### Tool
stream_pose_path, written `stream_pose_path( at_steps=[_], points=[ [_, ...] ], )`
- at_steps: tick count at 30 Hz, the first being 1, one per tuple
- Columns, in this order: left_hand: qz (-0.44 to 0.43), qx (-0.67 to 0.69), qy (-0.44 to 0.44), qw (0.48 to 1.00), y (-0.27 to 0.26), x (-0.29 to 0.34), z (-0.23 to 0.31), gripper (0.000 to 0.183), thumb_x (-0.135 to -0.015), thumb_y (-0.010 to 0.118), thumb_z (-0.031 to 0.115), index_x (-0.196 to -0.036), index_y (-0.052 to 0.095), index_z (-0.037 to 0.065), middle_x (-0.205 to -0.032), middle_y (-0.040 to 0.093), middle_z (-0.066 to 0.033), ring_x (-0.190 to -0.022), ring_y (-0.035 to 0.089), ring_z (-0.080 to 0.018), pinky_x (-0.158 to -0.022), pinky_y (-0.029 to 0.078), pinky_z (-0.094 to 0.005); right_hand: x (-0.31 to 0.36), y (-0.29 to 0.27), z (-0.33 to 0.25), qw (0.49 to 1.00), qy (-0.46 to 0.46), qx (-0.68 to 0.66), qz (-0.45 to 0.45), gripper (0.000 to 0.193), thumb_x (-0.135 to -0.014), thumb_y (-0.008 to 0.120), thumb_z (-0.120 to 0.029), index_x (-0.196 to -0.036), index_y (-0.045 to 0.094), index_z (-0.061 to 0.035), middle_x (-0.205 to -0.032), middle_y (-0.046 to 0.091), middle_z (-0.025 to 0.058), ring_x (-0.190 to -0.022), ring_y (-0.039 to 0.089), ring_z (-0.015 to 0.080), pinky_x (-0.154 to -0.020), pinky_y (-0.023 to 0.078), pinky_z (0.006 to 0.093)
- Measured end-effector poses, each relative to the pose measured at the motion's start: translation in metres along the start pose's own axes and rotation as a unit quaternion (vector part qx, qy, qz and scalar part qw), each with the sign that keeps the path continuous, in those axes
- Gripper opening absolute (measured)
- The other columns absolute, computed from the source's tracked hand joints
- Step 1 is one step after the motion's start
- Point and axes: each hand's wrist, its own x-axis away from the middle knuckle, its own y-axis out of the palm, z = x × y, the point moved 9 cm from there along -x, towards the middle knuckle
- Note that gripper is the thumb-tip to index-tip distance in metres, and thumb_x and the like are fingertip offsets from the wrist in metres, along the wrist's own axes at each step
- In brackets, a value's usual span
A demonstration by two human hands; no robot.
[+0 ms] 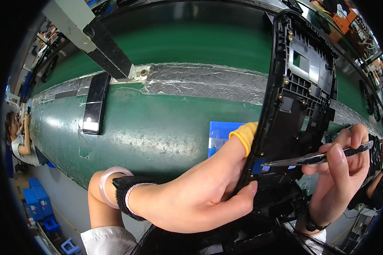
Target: Manually assembling electronic device housing components and applying small adhesive parts using tweezers.
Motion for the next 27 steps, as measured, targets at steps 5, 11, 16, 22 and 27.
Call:
stream_pose_path(
  at_steps=[5,11,16,22,27],
  points=[
    [-0.004,0.063,0.036,0.997,0.002,-0.002,0.002,0.059,-0.068,0.032,-0.009,-0.117,0.000,0.000,-0.116,0.025,-0.0147,-0.080,0.041,-0.0104,-0.065,0.033,-0.0210,0.000,0.001,0.001,1.000,0.005,0.003,-0.001,0.023,-0.066,0.047,0.000,-0.083,0.031,0.0007,-0.065,0.037,0.0045,-0.059,0.049,0.0077,-0.039,0.047,0.0179],
    [-0.020,0.008,0.075,0.997,-0.001,-0.002,0.009,0.055,-0.068,0.033,-0.002,-0.115,0.005,-0.005,-0.117,0.022,-0.0136,-0.110,0.020,-0.0194,-0.089,0.013,-0.0300,0.000,0.000,0.001,1.000,-0.001,0.019,0.003,0.023,-0.066,0.047,-0.001,-0.083,0.031,0.0015,-0.065,0.037,0.0047,-0.061,0.049,0.0082,-0.038,0.047,0.0190],
    [-0.027,0.021,0.135,0.990,0.001,0.000,0.013,0.054,-0.067,0.033,-0.001,-0.114,0.008,-0.008,-0.117,0.022,-0.0140,-0.110,0.020,-0.0195,-0.089,0.013,-0.0296,0.002,0.003,-0.001,1.000,-0.002,0.014,0.000,0.024,-0.066,0.048,-0.002,-0.083,0.031,0.0018,-0.065,0.037,0.0046,-0.061,0.049,0.0083,-0.037,0.047,0.0196],
    [-0.026,-0.017,0.105,0.994,0.000,0.000,0.012,0.055,-0.065,0.033,-0.001,-0.114,0.009,-0.008,-0.117,0.021,-0.0143,-0.109,0.021,-0.0205,-0.089,0.012,-0.0295,0.002,0.002,0.002,1.000,0.004,0.013,-0.014,0.023,-0.066,0.048,-0.003,-0.081,0.031,0.0010,-0.064,0.037,0.0044,-0.061,0.049,0.0087,-0.037,0.047,0.0197],
    [-0.012,-0.093,0.090,0.992,-0.001,0.001,0.014,0.055,-0.066,0.034,-0.001,-0.114,0.009,-0.008,-0.116,0.024,-0.0143,-0.108,0.022,-0.0201,-0.089,0.013,-0.0291,0.003,0.003,-0.001,1.000,-0.009,0.012,-0.005,0.023,-0.066,0.048,-0.003,-0.081,0.030,0.0008,-0.064,0.037,0.0046,-0.062,0.049,0.0088,-0.037,0.047,0.0193]
  ],
)
